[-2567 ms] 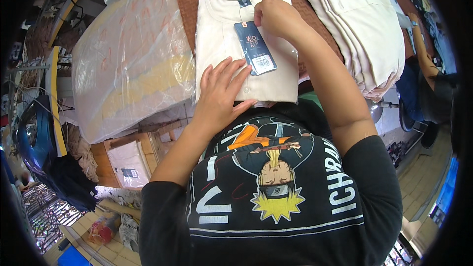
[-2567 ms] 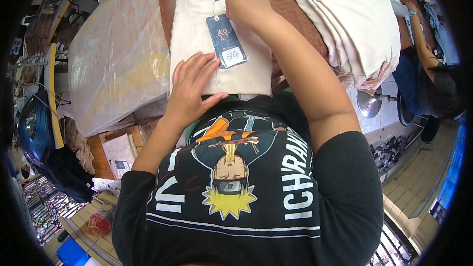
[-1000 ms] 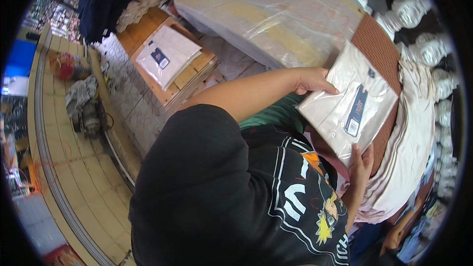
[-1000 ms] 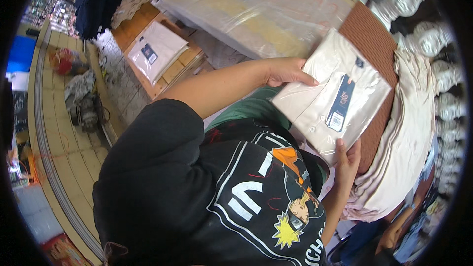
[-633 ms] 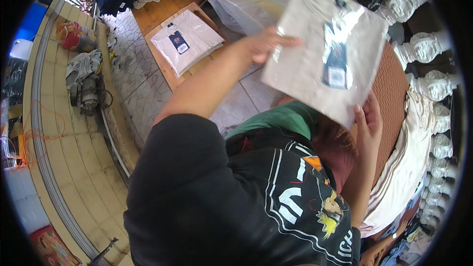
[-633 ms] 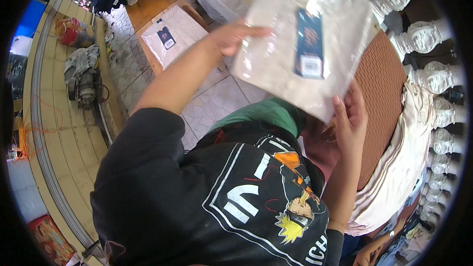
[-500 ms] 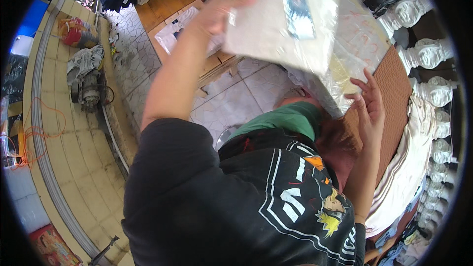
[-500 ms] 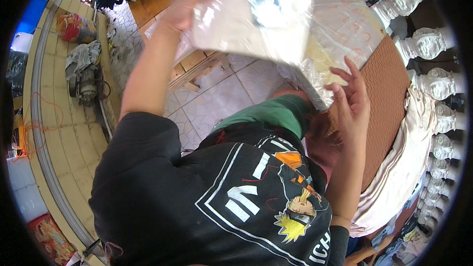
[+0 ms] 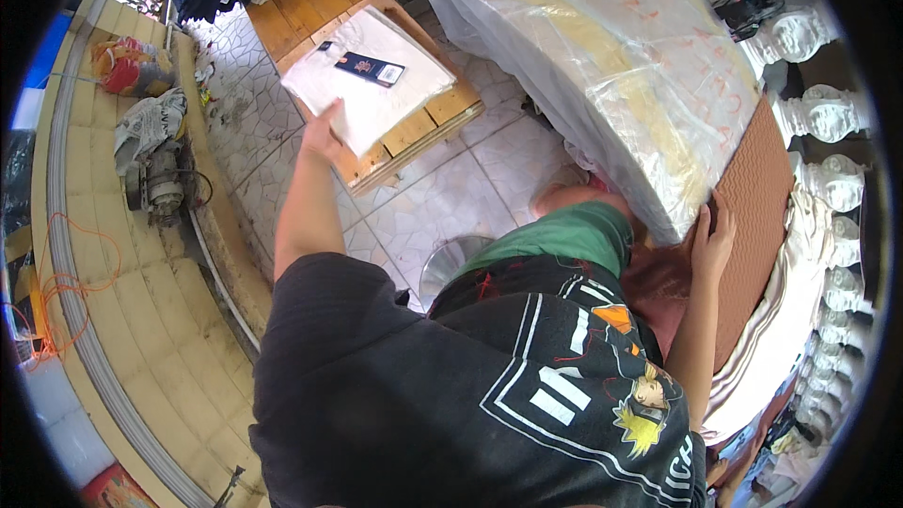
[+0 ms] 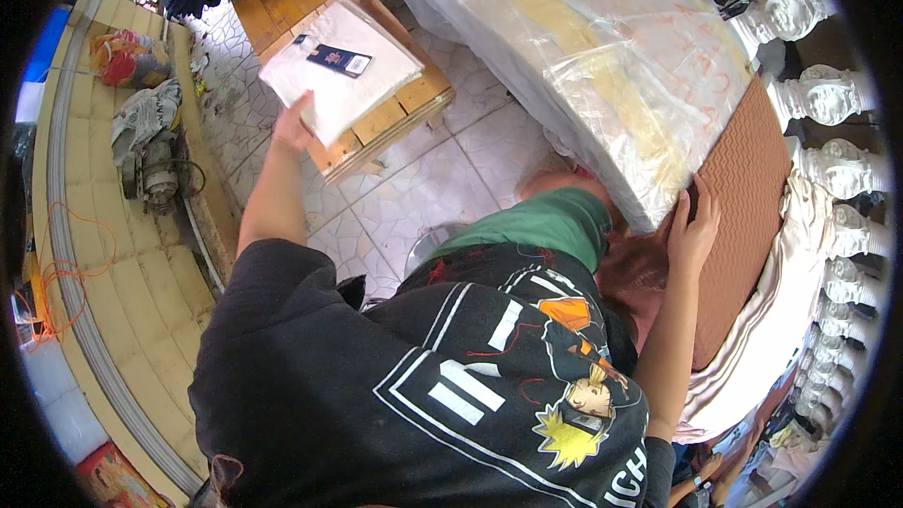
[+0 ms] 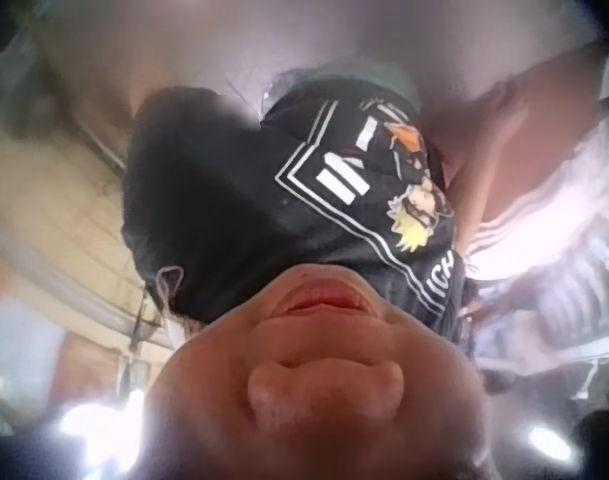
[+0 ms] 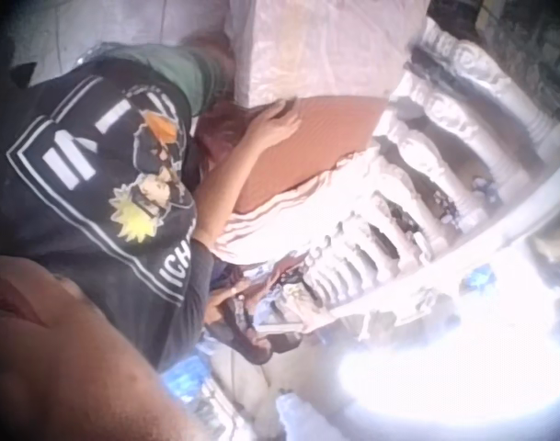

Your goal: The person picks up a folded shirt, unfolds it on a table to check the collar and seams, then places a foam board inside and begins folding it back together.

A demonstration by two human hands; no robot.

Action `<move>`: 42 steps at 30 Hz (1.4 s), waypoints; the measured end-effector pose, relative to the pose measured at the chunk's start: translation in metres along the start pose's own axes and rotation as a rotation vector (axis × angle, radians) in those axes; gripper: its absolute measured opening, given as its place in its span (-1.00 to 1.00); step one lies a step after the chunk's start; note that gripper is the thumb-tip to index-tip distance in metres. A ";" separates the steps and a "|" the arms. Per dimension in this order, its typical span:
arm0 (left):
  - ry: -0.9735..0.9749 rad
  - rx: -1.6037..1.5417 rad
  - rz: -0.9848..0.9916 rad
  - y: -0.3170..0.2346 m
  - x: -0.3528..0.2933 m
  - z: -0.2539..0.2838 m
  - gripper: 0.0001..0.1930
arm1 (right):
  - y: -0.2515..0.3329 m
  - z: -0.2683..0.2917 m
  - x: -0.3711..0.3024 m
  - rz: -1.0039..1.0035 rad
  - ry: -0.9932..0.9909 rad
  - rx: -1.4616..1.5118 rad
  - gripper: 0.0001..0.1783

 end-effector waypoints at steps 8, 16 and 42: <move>-0.018 -0.019 0.053 -0.008 0.002 -0.007 -0.54 | -0.001 0.000 -0.001 -0.038 -0.022 -0.023 -0.64; -0.113 0.517 0.080 -0.037 0.002 -0.014 -0.49 | 0.000 0.001 -0.001 0.006 -0.032 -0.021 -0.64; -0.600 0.792 0.121 -0.008 0.059 0.111 -0.13 | 0.005 0.006 -0.002 -0.001 -0.046 0.034 -0.65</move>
Point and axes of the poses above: each hand's wrist, its own x-axis towards the middle knuckle, its own z-axis out of the back of the hand, y = z × x, the point moved 8 cm from there along x, towards the middle knuckle, and after that the axes turned 4 degrees about -z, right-handed, at the moved point
